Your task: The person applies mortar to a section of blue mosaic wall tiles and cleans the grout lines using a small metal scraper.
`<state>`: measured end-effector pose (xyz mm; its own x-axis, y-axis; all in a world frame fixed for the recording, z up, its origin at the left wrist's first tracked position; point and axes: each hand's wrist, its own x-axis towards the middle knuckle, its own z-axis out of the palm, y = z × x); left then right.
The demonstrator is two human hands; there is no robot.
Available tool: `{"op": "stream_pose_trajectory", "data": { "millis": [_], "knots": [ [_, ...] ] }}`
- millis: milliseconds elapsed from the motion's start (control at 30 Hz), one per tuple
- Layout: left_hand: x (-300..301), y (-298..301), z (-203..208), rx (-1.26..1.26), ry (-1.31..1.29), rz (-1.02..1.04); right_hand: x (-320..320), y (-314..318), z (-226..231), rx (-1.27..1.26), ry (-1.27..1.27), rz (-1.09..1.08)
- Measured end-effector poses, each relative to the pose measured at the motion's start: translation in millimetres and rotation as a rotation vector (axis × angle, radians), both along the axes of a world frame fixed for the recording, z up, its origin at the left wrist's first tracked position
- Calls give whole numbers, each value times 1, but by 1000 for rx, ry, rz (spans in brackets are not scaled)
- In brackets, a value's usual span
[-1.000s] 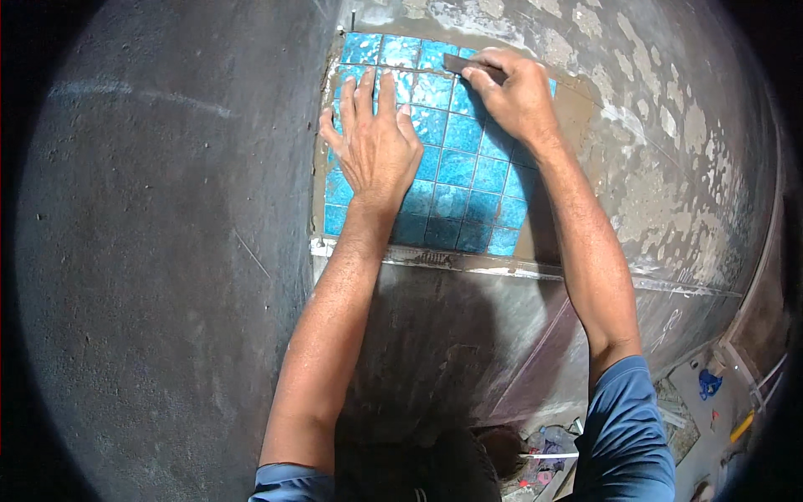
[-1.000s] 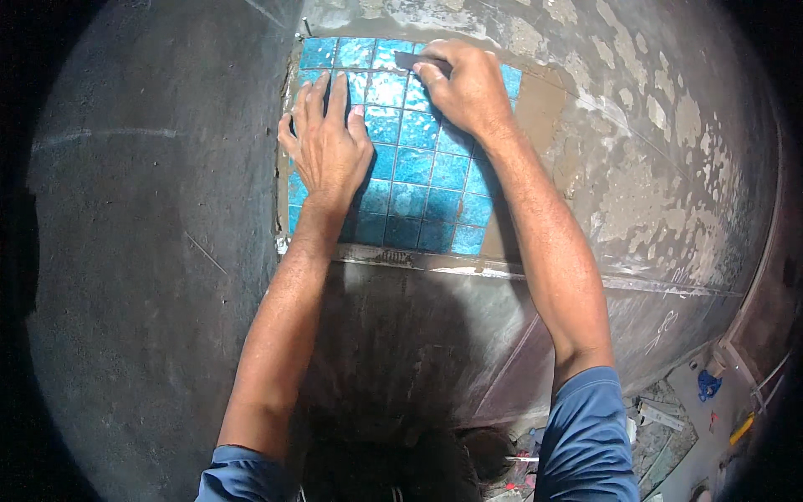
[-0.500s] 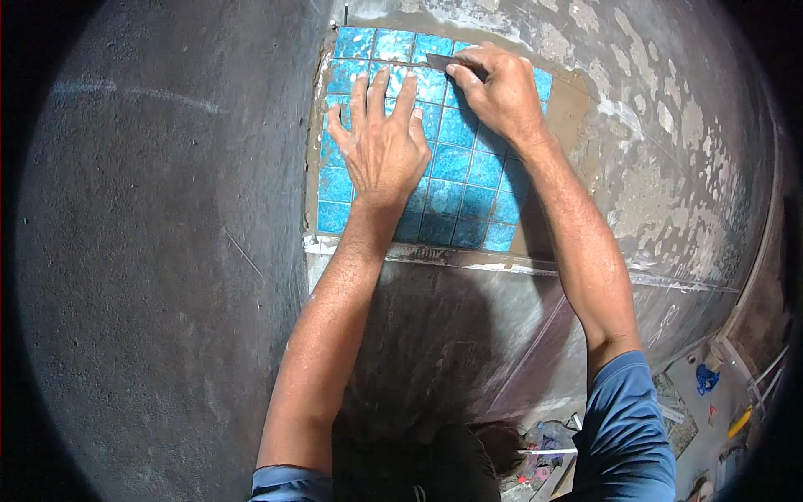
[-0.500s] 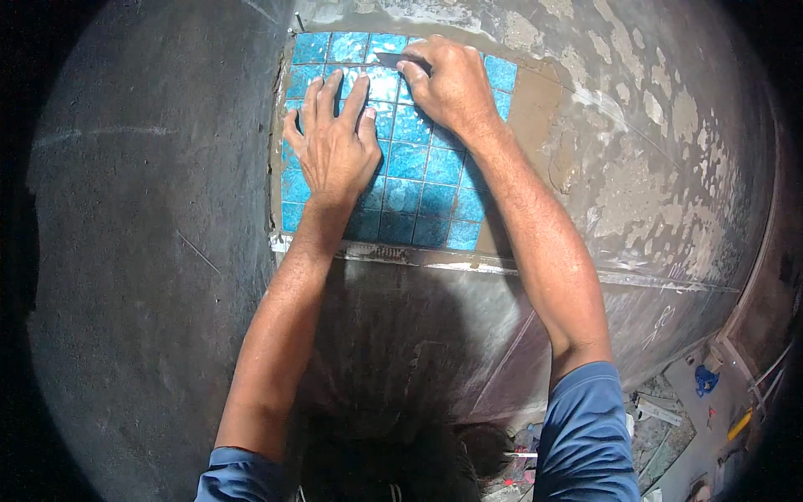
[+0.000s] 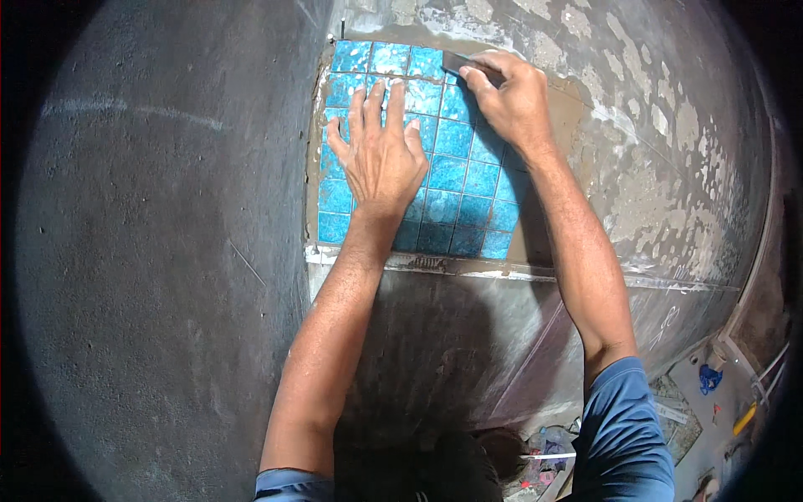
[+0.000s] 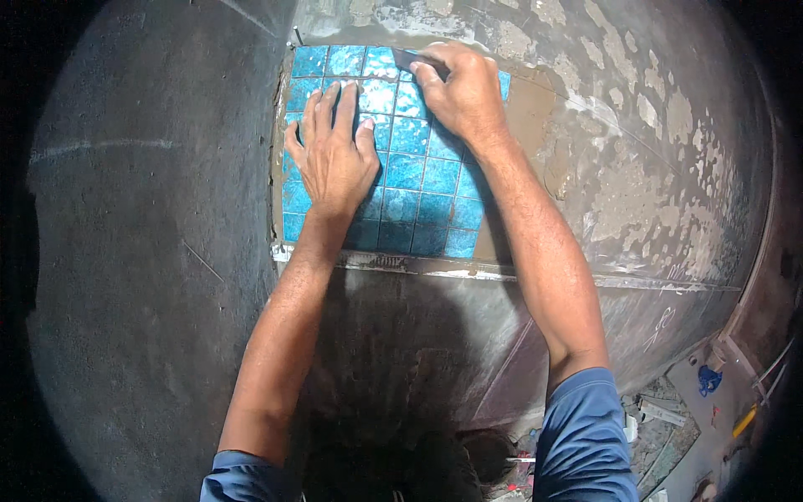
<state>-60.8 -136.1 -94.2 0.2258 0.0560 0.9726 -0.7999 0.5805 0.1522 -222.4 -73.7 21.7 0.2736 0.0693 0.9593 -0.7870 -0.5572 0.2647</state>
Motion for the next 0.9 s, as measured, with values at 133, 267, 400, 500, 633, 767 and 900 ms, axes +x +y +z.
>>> {"op": "stream_pose_trajectory", "data": {
  "millis": [133,267,400,500,633,767,900],
  "knots": [
    [6,-1,10,-29,18,22,-6,1,5,-30,-38,-36],
    [15,-6,27,-72,-14,58,-3,10,3,-8,-61,-20],
    [19,-4,34,-51,38,53,-6,6,6,-46,-1,-33],
    [23,-7,28,-41,58,52,-7,5,7,-37,-51,-54],
    [26,-10,23,-33,94,0,-4,6,6,9,15,32],
    [26,-12,20,-50,114,-17,24,-7,1,28,161,28],
    [29,-12,18,-64,110,-20,51,-17,3,33,227,-13]
  ]
}}
